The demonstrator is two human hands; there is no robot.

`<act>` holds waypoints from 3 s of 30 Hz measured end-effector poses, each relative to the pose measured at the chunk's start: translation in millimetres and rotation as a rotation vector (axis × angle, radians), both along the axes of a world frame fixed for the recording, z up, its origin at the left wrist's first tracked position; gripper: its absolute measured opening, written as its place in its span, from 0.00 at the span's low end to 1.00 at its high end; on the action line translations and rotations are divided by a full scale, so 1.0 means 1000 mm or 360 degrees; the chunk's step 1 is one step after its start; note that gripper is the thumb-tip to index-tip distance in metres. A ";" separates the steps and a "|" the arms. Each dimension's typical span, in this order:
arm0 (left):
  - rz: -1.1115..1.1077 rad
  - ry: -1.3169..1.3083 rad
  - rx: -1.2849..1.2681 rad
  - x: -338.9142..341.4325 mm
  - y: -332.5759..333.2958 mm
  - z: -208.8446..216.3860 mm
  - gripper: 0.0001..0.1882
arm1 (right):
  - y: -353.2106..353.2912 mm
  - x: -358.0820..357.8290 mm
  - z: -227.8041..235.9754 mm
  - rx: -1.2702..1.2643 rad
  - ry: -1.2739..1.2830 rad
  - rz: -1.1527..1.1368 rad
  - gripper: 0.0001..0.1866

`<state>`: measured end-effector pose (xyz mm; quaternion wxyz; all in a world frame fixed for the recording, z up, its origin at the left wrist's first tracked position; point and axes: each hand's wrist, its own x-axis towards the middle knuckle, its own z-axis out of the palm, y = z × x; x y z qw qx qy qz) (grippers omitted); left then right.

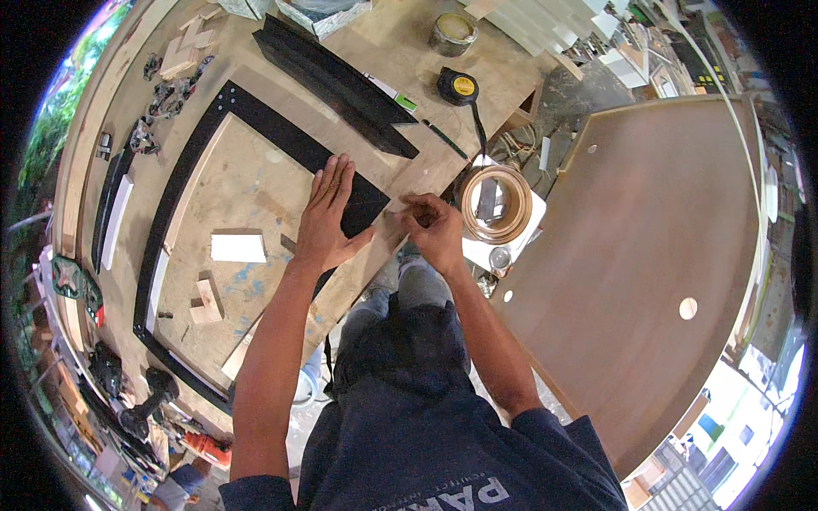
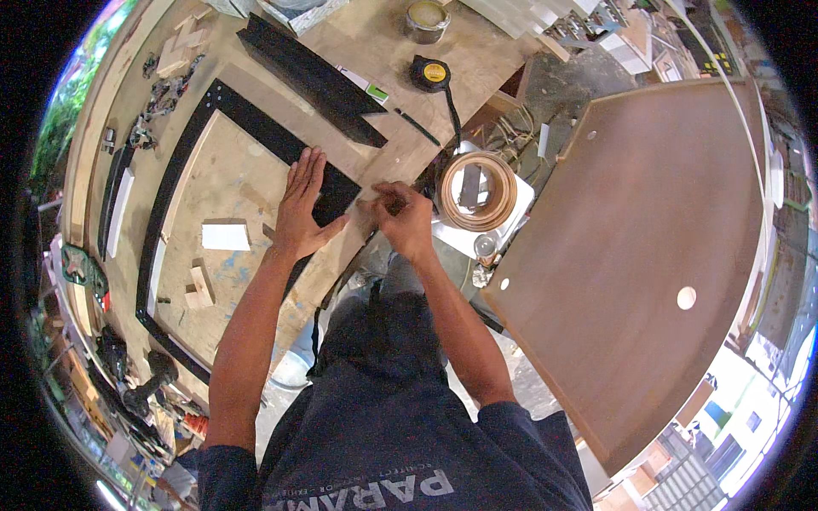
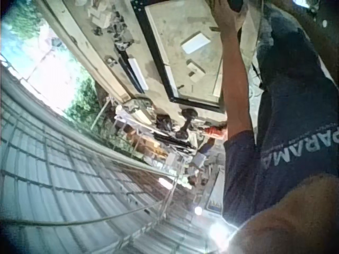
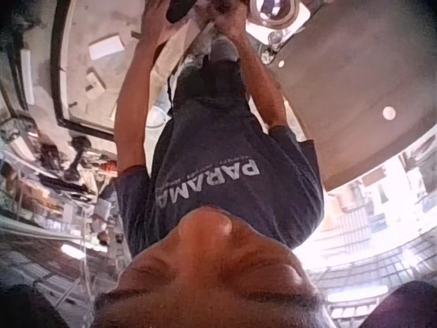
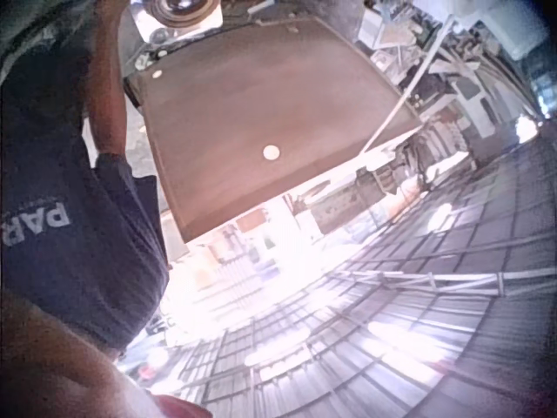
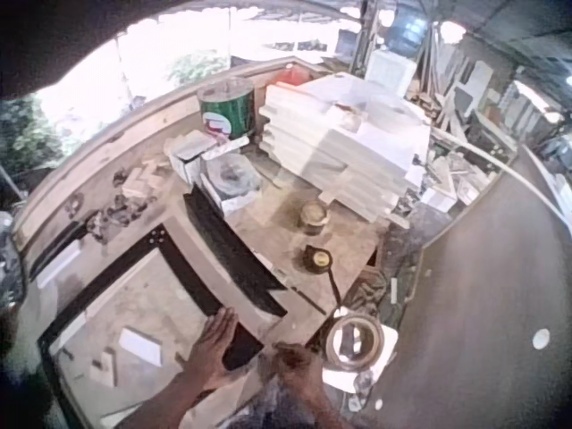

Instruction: The person positions black frame components on a workbench, aligns them with wooden blocks, and drills a hole into one of the pieces using a power drill.

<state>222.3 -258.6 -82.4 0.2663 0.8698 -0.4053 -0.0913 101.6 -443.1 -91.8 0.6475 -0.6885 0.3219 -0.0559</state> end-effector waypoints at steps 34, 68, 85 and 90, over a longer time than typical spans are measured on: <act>0.0149 0.0017 -0.0002 -0.003 -0.003 0.003 0.51 | -0.010 0.044 0.011 -0.0527 -0.0010 0.0605 0.11; 0.0191 -0.0028 -0.0090 -0.004 0.005 0.000 0.44 | 0.056 0.224 -0.015 -0.1738 -0.0560 0.1305 0.44; 0.1176 -0.0492 0.0036 -0.128 0.071 -0.013 0.38 | 0.068 0.211 -0.006 -0.1853 -0.0473 0.1330 0.37; 0.1125 -0.0507 0.0039 -0.127 0.065 -0.017 0.36 | 0.061 0.213 -0.012 -0.1949 -0.0518 0.1369 0.37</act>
